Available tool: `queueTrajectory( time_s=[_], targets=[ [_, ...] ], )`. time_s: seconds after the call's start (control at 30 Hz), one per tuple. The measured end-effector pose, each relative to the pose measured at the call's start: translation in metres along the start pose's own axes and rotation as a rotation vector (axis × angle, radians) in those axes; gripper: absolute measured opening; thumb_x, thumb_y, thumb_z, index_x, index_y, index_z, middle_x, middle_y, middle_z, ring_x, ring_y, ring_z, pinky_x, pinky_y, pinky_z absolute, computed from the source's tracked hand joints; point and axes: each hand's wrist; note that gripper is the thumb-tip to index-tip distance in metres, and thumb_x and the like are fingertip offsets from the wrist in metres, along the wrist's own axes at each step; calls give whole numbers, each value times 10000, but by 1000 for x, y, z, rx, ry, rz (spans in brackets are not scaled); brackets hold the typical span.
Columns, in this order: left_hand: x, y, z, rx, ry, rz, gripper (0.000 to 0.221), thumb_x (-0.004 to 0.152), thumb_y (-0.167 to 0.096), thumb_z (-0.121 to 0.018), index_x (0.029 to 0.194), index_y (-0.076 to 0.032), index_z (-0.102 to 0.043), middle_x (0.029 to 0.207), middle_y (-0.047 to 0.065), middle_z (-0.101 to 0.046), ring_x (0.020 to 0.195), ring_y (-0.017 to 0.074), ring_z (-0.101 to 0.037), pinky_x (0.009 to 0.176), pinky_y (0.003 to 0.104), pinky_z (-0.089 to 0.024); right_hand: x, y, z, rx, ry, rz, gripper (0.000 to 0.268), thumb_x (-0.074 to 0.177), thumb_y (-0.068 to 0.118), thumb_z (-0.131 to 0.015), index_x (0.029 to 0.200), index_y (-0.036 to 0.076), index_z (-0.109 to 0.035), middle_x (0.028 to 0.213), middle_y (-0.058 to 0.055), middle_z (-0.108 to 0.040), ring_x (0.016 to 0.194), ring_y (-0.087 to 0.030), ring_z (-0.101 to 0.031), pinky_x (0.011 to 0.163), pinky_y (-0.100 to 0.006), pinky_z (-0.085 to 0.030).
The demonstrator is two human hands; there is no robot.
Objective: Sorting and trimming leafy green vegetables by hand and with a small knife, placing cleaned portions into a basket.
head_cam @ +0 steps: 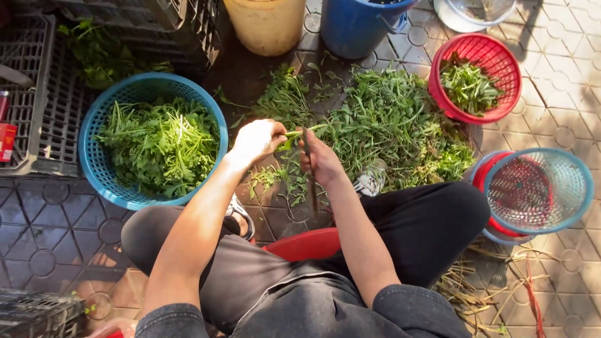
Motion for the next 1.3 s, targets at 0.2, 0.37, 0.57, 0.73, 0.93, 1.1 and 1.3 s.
queueTrajectory(
  time_s=[0.2,0.37,0.57,0.73,0.93,1.1,1.3],
  targets=[
    [-26,-13,7,59,32,-30,123,1038,-396,-704,1041,-297,-778,996,11,-790,1053,284,-799,950,472,-626,-12,31,-12,79,-226,101,446,1093,564,-655,1279,160,-690,887,-19,-479,656,-88,-566,522,-132,-474],
    [-52,-21,54,-482,-74,-142,203,1058,-260,-718,1175,-109,-786,1085,222,-799,1106,463,-760,987,556,-586,48,-23,130,221,-461,158,789,979,828,-610,1373,148,-545,992,5,-641,613,-18,-521,501,-166,-438],
    [-62,-26,75,-906,-75,-46,136,1065,-178,-765,1179,-129,-821,1029,46,-831,1001,125,-670,993,366,-565,59,-100,128,418,274,-144,934,984,902,-429,1473,139,-656,1467,-155,-731,464,11,-407,416,-152,-283],
    [-57,-18,74,-939,-152,8,136,1070,-158,-777,1189,-103,-813,936,51,-804,872,125,-678,872,316,-565,50,-57,107,402,587,48,908,958,790,-541,1620,168,-538,1321,-141,-709,494,40,-404,427,-132,-306],
    [-37,-14,49,-621,2,91,679,840,-542,-937,1356,-138,-762,1172,192,-799,1072,385,-766,977,502,-579,55,-35,113,327,421,178,286,1109,161,-619,1373,59,-665,995,-119,-629,451,-1,-376,443,-173,-364],
    [-29,-19,24,-569,81,110,329,884,-477,-829,1089,-223,-872,814,55,-767,791,233,-726,752,375,-548,17,4,65,236,277,148,1049,1044,778,-535,1678,-36,-348,1170,-74,-558,610,18,-420,531,-155,-339],
    [6,19,-4,-355,-22,389,446,865,-592,-774,1179,-290,-866,1021,81,-829,1055,337,-799,913,495,-606,3,1,33,203,-104,-25,944,1087,794,-312,1572,10,-515,1036,0,-478,619,-16,-425,468,-149,-329]
  ],
)
Point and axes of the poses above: each hand's wrist, its own x-axis towards the middle knuckle, its own z-axis out of the back of the hand, y = z × x
